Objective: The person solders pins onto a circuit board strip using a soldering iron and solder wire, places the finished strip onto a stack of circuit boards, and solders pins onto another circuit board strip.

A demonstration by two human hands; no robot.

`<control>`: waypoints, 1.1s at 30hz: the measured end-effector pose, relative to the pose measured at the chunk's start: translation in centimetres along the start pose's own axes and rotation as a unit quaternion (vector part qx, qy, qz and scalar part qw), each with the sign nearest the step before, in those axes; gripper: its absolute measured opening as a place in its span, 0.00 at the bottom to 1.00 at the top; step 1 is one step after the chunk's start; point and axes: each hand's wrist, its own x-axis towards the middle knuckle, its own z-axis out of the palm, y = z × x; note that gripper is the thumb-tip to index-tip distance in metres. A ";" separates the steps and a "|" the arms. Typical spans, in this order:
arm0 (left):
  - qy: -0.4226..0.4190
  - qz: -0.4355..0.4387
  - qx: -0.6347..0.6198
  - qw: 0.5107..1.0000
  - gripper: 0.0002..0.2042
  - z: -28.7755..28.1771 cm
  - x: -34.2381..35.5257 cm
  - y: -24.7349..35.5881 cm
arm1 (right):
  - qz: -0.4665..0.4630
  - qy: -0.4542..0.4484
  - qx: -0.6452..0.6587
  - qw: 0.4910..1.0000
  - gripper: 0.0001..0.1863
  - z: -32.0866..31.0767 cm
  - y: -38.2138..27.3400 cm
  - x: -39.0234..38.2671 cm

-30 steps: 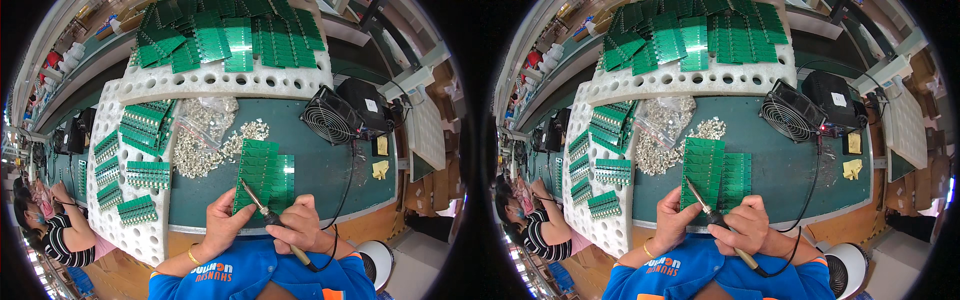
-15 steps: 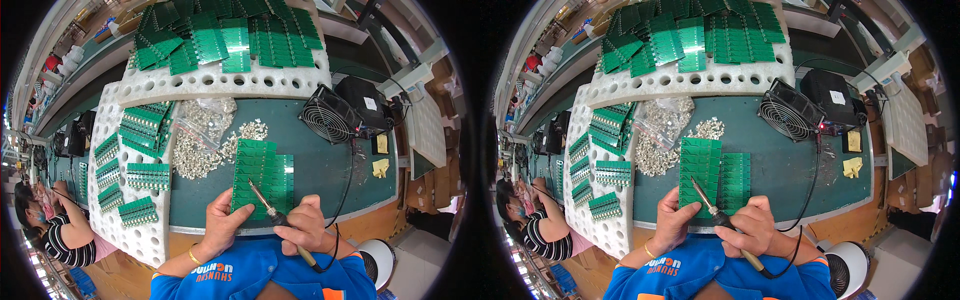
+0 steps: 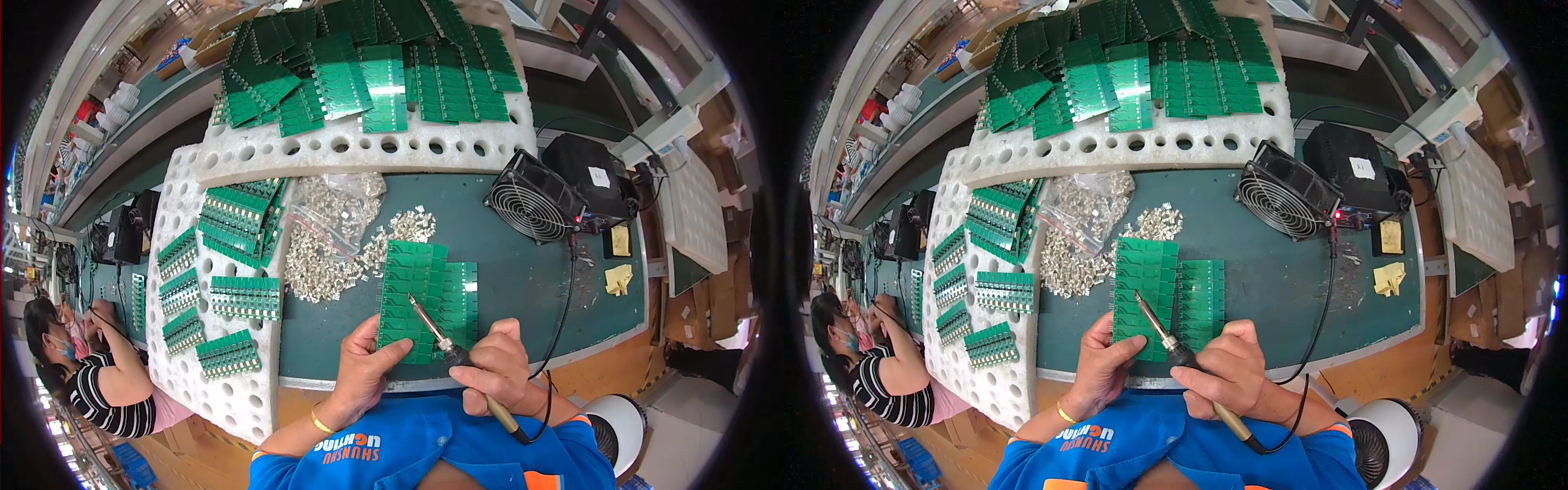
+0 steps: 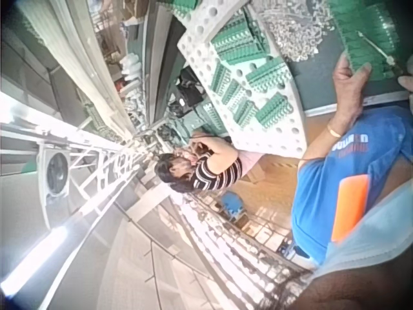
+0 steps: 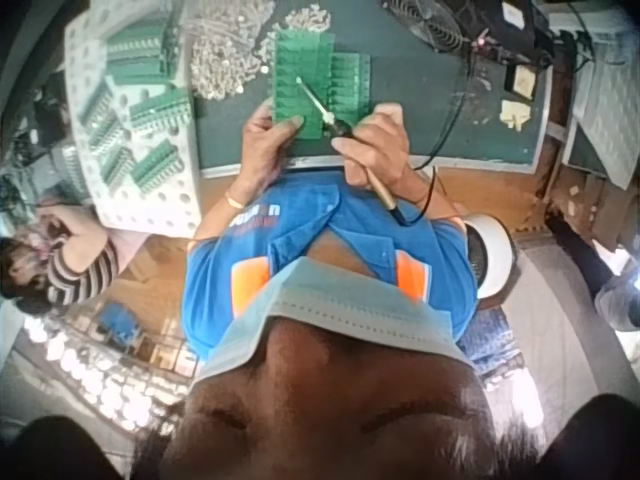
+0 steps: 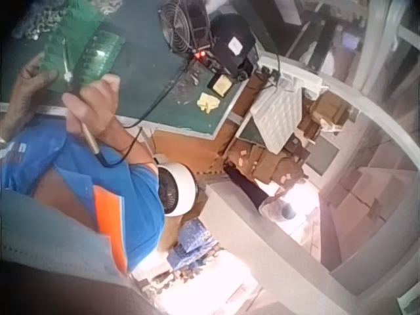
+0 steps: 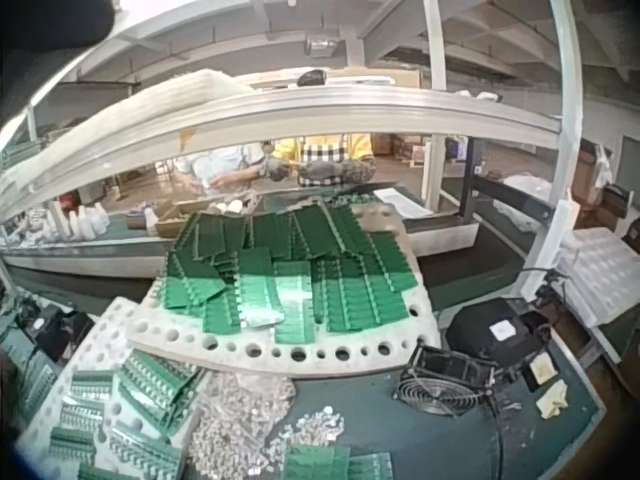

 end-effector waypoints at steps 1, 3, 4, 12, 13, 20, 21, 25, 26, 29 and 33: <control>0.004 -0.004 0.000 1.000 0.19 -0.1 0.0 -0.1 | -0.003 0.001 -0.002 1.000 0.13 0.0 0.1 0.1; 0.005 -0.005 -0.001 1.000 0.19 -0.3 0.0 -0.2 | 0.001 0.002 0.001 1.000 0.12 -0.1 0.0 0.1; 0.009 -0.009 -0.003 1.000 0.20 -0.4 0.0 -0.2 | -0.002 0.002 -0.001 1.000 0.12 -0.1 0.0 0.2; 0.012 -0.025 0.001 1.000 0.19 -0.9 0.0 -0.5 | 0.000 0.002 -0.002 1.000 0.11 -0.2 0.1 0.4; 0.013 -0.028 0.004 1.000 0.19 -1.0 0.1 -0.6 | -0.001 0.003 -0.003 1.000 0.11 -0.2 0.1 0.4; 0.015 -0.029 0.001 0.999 0.18 -1.3 0.0 -0.9 | -0.003 0.009 -0.007 1.000 0.11 -0.1 0.3 0.5; 0.012 -0.028 0.005 1.000 0.18 -1.4 0.0 -0.9 | -0.003 0.008 -0.007 1.000 0.11 -0.1 0.3 0.5; 0.004 -0.034 0.012 0.999 0.19 -1.3 0.0 -0.6 | -0.005 0.012 -0.007 1.000 0.11 -0.1 0.4 0.4; 0.003 -0.034 0.013 0.999 0.19 -1.4 0.0 -0.7 | -0.005 0.014 -0.006 1.000 0.11 -0.1 0.5 0.4; 0.000 -0.030 0.017 0.999 0.19 -1.4 0.2 -0.7 | -0.005 0.020 -0.006 1.000 0.11 -0.1 0.6 0.6; 0.011 -0.033 0.026 0.999 0.19 -1.1 0.1 -0.4 | -0.008 0.030 -0.008 0.999 0.10 -0.2 0.7 0.7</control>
